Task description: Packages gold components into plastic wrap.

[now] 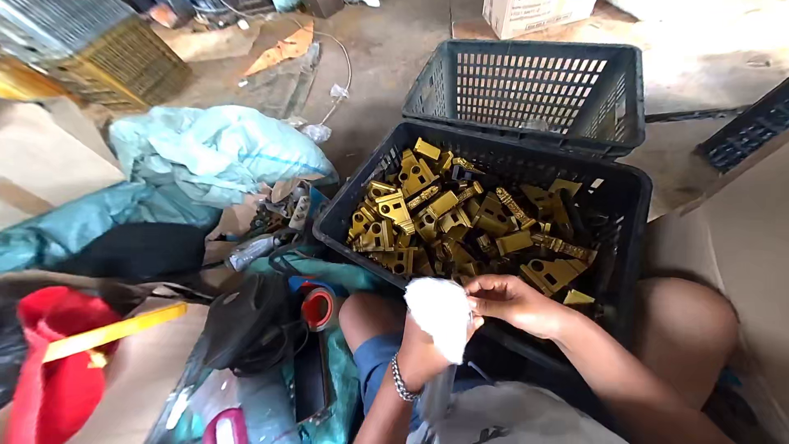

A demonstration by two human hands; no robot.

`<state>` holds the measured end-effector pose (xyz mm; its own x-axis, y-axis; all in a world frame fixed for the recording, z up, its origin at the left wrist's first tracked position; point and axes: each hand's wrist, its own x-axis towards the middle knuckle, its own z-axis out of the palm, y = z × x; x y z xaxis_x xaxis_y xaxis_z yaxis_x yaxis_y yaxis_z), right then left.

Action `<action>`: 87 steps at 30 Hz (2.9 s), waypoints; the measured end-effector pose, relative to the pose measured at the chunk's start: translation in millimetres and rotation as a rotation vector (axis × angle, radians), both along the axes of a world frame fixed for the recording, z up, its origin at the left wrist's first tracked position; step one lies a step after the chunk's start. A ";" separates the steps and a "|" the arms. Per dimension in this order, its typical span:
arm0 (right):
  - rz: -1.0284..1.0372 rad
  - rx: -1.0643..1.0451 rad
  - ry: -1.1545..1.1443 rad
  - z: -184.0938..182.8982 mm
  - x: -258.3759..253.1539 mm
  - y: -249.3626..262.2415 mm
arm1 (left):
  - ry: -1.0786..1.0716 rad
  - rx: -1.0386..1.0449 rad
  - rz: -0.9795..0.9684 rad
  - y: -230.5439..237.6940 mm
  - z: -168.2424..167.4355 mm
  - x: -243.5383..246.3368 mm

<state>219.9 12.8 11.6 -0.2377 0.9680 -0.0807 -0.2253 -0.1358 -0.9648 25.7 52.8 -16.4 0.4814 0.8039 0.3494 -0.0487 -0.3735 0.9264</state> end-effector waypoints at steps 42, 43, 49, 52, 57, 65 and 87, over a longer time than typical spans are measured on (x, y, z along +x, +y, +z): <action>-0.718 -0.190 -0.452 -44.8 111.4 71.6 | 0.115 0.236 0.476 38.6 19.3 -1.3; -0.757 -0.124 -0.288 -29.7 117.5 61.4 | 0.147 0.220 0.469 40.0 19.1 -0.2; -0.465 0.298 -0.124 59.4 110.3 19.6 | 0.106 0.319 0.405 44.2 17.6 21.0; -0.023 0.067 -0.210 54.3 69.7 11.8 | 0.027 0.085 0.314 32.7 20.9 30.4; -0.262 0.496 -0.961 -14.3 7.2 20.3 | -0.233 -0.430 0.276 18.1 43.9 42.7; -0.108 0.114 -0.515 -6.9 2.9 45.4 | 0.242 0.279 0.364 17.5 15.7 30.0; -0.048 0.176 -0.213 -2.1 19.5 24.8 | -0.055 0.112 0.117 -6.4 7.1 15.0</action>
<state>239.4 37.6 9.5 -0.1874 0.9812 0.0468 -0.0171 0.0444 -0.9989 40.8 46.4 -9.3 0.3640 0.8081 0.4631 -0.0485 -0.4801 0.8759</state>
